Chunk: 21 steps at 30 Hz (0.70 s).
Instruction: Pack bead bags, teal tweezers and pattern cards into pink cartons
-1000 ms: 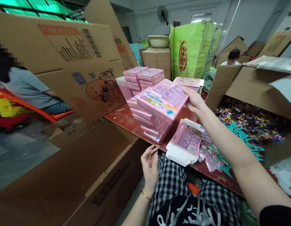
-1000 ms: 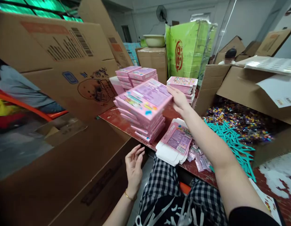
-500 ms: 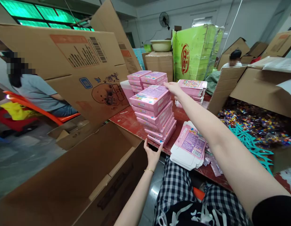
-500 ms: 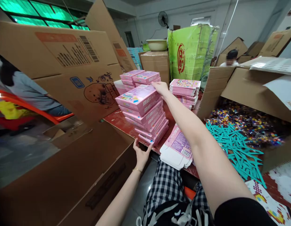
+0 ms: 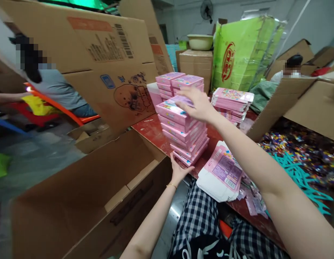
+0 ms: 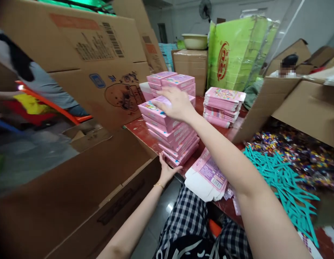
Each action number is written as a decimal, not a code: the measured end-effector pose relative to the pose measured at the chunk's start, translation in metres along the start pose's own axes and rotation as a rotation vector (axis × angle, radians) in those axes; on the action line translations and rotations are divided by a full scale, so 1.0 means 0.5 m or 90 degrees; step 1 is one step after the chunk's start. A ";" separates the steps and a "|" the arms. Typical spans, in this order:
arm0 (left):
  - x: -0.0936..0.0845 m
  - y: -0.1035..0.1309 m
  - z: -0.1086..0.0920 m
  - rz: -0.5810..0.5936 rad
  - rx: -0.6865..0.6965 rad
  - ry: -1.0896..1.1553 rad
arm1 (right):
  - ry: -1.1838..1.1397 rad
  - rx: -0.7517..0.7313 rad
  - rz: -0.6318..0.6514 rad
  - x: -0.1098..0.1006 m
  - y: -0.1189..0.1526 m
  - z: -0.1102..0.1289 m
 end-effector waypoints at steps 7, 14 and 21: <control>0.033 -0.003 0.007 0.047 -0.031 -0.124 | -0.086 0.002 0.047 0.039 0.027 -0.023; 0.006 -0.016 -0.006 0.043 0.024 -0.061 | -0.116 0.013 0.017 0.039 0.033 -0.020; -0.116 -0.002 0.017 0.010 0.045 -0.028 | -0.147 -0.005 0.039 0.086 -0.043 0.010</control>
Point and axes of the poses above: each hand's wrist, its own y-axis away from the middle knuckle, its own x-axis out of the palm, z = x × y, the point moved 6 cm from there along -y, towards the middle knuckle, and after that the axes turned 15 degrees about z, right-handed, at the moved point
